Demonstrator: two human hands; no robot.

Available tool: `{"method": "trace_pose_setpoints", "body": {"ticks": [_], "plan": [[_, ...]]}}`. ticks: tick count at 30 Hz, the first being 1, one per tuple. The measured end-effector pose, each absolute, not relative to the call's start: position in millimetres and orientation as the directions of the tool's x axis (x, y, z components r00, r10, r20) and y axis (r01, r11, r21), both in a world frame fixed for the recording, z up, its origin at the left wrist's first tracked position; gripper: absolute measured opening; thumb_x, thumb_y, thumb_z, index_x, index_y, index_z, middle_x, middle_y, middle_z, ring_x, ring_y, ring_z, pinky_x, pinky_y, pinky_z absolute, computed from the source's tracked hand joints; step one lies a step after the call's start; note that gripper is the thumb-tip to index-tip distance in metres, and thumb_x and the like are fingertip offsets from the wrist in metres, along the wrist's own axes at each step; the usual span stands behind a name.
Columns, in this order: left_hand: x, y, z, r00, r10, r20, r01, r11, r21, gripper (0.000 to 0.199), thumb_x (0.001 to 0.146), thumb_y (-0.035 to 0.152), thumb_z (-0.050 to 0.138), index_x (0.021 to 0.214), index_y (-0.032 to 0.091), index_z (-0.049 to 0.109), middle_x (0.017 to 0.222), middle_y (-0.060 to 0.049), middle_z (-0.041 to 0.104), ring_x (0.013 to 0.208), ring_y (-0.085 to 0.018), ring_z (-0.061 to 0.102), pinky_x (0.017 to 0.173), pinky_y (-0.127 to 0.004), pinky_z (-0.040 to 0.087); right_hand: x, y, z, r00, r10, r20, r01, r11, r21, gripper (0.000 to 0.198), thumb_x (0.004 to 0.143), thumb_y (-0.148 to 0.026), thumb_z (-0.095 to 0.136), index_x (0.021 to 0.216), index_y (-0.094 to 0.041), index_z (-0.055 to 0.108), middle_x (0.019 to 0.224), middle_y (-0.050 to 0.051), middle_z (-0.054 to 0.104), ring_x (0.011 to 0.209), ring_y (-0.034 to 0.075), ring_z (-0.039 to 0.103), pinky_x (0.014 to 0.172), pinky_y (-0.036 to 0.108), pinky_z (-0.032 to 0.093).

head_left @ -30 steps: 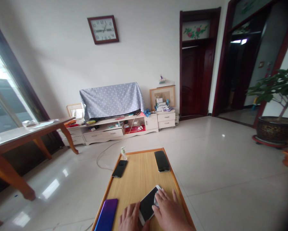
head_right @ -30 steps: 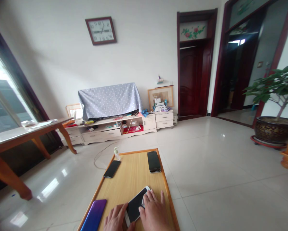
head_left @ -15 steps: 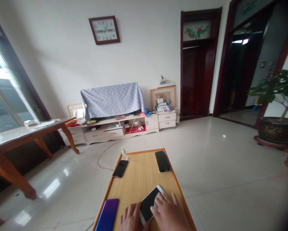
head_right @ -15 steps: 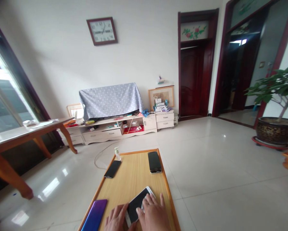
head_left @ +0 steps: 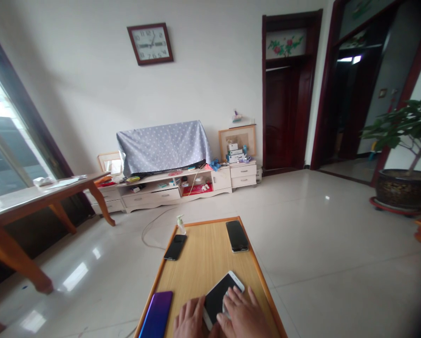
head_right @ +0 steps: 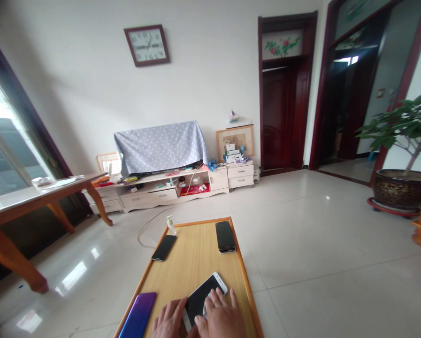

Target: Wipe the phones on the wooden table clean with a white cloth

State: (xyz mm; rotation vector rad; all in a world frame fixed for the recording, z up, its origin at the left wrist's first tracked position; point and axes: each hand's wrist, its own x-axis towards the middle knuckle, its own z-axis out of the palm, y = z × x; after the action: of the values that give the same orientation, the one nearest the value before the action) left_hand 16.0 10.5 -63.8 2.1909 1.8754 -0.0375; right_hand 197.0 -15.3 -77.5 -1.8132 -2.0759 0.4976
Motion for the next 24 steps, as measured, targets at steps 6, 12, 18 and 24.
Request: {"method": "trace_pose_setpoints", "body": {"ticks": [6, 12, 18, 24], "plan": [[14, 11, -68, 0.181, 0.970, -0.160, 0.974, -0.154, 0.166, 0.075, 0.079, 0.054, 0.051, 0.147, 0.024, 0.047, 0.147, -0.010, 0.052, 0.134, -0.030, 0.045, 0.107, -0.041, 0.037, 208, -14, -74, -0.072, 0.997, 0.010, 0.894, 0.069, -0.442, 0.059, 0.097, -0.055, 0.044, 0.142, -0.019, 0.055, 0.152, 0.014, 0.043, 0.144, 0.034, 0.035, 0.120, 0.057, 0.021], [14, 11, -66, 0.170, 0.967, -0.191, 0.976, -0.139, 0.165, 0.075, 0.078, 0.053, 0.052, 0.147, 0.024, 0.046, 0.148, -0.010, 0.051, 0.135, -0.031, 0.044, 0.107, -0.041, 0.036, 190, -14, -90, -0.259, 0.963, -0.074, 0.844, 0.189, -0.502, 0.063, 0.093, -0.053, 0.051, 0.145, -0.017, 0.051, 0.155, 0.014, 0.035, 0.146, 0.034, 0.030, 0.121, 0.053, 0.022], [15, 9, -66, 0.169, 0.973, -0.157, 0.973, -0.140, 0.182, 0.074, 0.080, 0.056, 0.050, 0.146, 0.024, 0.048, 0.146, -0.009, 0.053, 0.134, -0.030, 0.045, 0.108, -0.041, 0.036, 205, -16, -67, -0.131, 0.991, 0.002, 0.879, 0.117, -0.462, 0.048, 0.098, -0.046, 0.041, 0.138, -0.025, 0.059, 0.149, 0.008, 0.050, 0.142, 0.031, 0.039, 0.121, 0.056, 0.020], [14, 10, -66, 0.169, 0.971, -0.171, 0.972, -0.135, 0.190, 0.076, 0.077, 0.053, 0.054, 0.147, 0.025, 0.047, 0.147, -0.009, 0.052, 0.135, -0.031, 0.044, 0.109, -0.040, 0.035, 201, -15, -73, -0.154, 0.987, -0.044, 0.880, 0.117, -0.461, 0.059, 0.094, -0.053, 0.049, 0.142, -0.018, 0.056, 0.153, 0.014, 0.040, 0.144, 0.035, 0.033, 0.120, 0.055, 0.025]]}}
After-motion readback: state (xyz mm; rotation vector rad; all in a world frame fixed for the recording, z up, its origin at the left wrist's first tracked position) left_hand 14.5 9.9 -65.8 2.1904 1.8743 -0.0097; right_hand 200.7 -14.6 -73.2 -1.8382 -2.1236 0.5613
